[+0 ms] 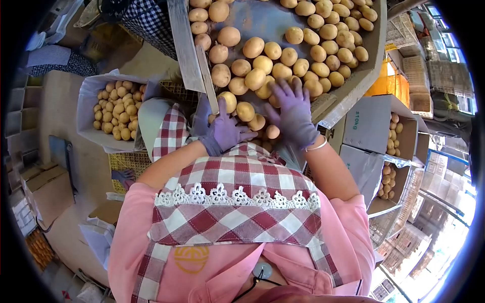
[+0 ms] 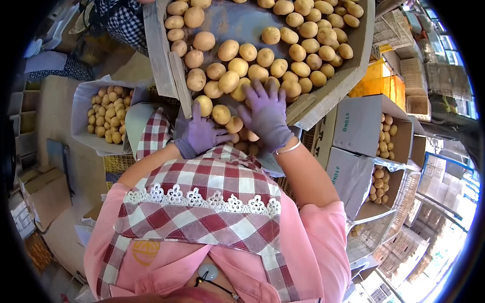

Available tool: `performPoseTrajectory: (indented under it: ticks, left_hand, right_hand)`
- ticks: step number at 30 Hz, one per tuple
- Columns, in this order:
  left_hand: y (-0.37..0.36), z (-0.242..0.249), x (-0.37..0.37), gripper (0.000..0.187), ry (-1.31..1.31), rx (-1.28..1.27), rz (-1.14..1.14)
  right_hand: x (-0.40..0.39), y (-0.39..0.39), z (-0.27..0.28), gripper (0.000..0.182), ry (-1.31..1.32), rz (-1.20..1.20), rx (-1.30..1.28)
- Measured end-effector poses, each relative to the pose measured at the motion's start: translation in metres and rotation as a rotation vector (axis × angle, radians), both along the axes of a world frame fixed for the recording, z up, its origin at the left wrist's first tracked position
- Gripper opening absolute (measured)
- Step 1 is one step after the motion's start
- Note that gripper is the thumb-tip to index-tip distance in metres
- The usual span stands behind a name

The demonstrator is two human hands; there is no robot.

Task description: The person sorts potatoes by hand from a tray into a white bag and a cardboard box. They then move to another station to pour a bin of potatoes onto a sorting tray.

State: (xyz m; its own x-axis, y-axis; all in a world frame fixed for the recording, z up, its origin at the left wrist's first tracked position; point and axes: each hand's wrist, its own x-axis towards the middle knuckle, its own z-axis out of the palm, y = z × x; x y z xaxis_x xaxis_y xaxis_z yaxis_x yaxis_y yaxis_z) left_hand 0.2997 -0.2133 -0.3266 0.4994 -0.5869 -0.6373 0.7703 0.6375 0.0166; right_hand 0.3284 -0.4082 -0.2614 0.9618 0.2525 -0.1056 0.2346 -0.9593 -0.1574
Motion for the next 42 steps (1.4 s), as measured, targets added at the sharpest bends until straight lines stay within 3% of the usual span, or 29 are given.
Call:
performPoseTrajectory:
  ticks: [4,6,7,8,9,10,12,13,14,16,18,20,22,24,26,28,29,30,34,36,38,40,41,42]
  left_hand:
    - [-0.003,0.001,-0.002,0.099,-0.006,0.080,0.035]
    - [0.002,0.001,-0.002,0.073,-0.040,0.171,0.032]
    - [0.003,-0.006,-0.002,0.066,-0.088,0.230,0.004]
    - [0.004,-0.013,-0.004,0.058,-0.133,0.288,-0.024]
    - [0.010,-0.020,-0.004,0.043,-0.152,0.152,-0.072]
    - [0.013,-0.027,-0.002,0.043,-0.174,0.097,-0.079]
    - [0.014,-0.024,-0.004,0.044,-0.207,-0.006,-0.094]
    - [0.010,-0.022,-0.005,0.050,-0.379,0.060,-0.091]
    - [0.005,-0.018,-0.005,0.056,-0.542,0.136,-0.076]
    - [0.005,0.024,0.004,0.066,-0.097,0.100,-0.037]
    - [0.009,-0.046,-0.004,0.072,-0.373,0.030,-0.111]
    - [0.011,-0.085,-0.011,0.080,-0.724,0.103,-0.262]
    - [0.007,-0.068,-0.009,0.083,-0.652,0.087,-0.264]
    - [-0.001,0.002,0.001,0.083,-0.150,-0.007,-0.108]
    - [-0.001,-0.004,-0.002,0.089,-0.226,0.009,-0.117]
    - [-0.003,0.003,-0.001,0.092,-0.215,0.116,-0.145]
    - [-0.001,-0.002,-0.003,0.090,-0.229,0.087,-0.135]
    - [-0.001,-0.007,-0.005,0.090,-0.184,0.089,-0.113]
    - [-0.011,-0.001,0.004,0.091,-0.081,0.076,-0.016]
    - [-0.008,-0.006,0.007,0.091,-0.046,-0.076,0.051]
    - [-0.010,-0.005,0.008,0.100,-0.025,-0.003,0.047]
    - [-0.016,-0.002,0.007,0.106,-0.019,-0.011,0.070]
    - [-0.019,0.008,0.009,0.113,0.065,-0.051,0.123]
    - [-0.019,-0.002,0.011,0.115,0.097,-0.147,0.134]
  right_hand:
    - [0.008,0.007,-0.028,0.059,-0.062,0.026,-0.161]
    - [0.004,-0.003,-0.013,0.051,-0.003,0.098,-0.071]
    - [0.011,-0.009,0.001,0.042,0.325,0.073,-0.105]
    - [0.014,-0.015,0.004,0.037,0.384,0.083,-0.164]
    - [0.012,-0.015,0.003,0.036,0.275,-0.003,-0.055]
    - [0.013,-0.016,0.003,0.036,0.157,-0.084,0.051]
    - [0.016,0.005,0.000,0.038,-0.254,-0.015,0.324]
    - [0.014,0.019,-0.004,0.041,-0.245,0.063,0.381]
    - [0.012,0.029,-0.013,0.041,-0.274,0.247,0.191]
    - [-0.003,0.039,-0.023,0.038,-0.310,0.289,-0.040]
    - [0.011,0.013,-0.030,0.022,-0.072,0.176,0.396]
    - [0.018,0.005,-0.006,0.015,-0.237,-0.009,0.311]
    - [0.025,0.014,0.003,0.019,-0.346,0.098,0.392]
    - [0.034,0.042,0.001,0.027,-0.340,0.257,0.417]
    - [0.048,0.072,-0.016,0.030,-0.304,0.285,0.224]
    - [0.058,0.097,0.008,0.030,-0.119,0.199,0.092]
    - [0.075,0.109,0.023,0.031,0.195,0.177,-0.026]
    - [0.084,0.113,0.022,0.028,0.282,0.206,-0.123]
    - [0.094,0.125,-0.020,0.023,0.173,0.237,-0.144]
    - [0.087,0.106,-0.010,0.035,0.147,0.233,0.096]
    - [0.068,0.078,-0.001,0.036,0.031,0.202,0.472]
    - [0.045,0.037,0.030,0.046,0.110,-0.041,0.957]
    - [0.034,0.006,0.038,0.055,0.322,-0.196,1.300]
    - [0.020,-0.027,0.054,0.057,0.308,-0.315,1.379]
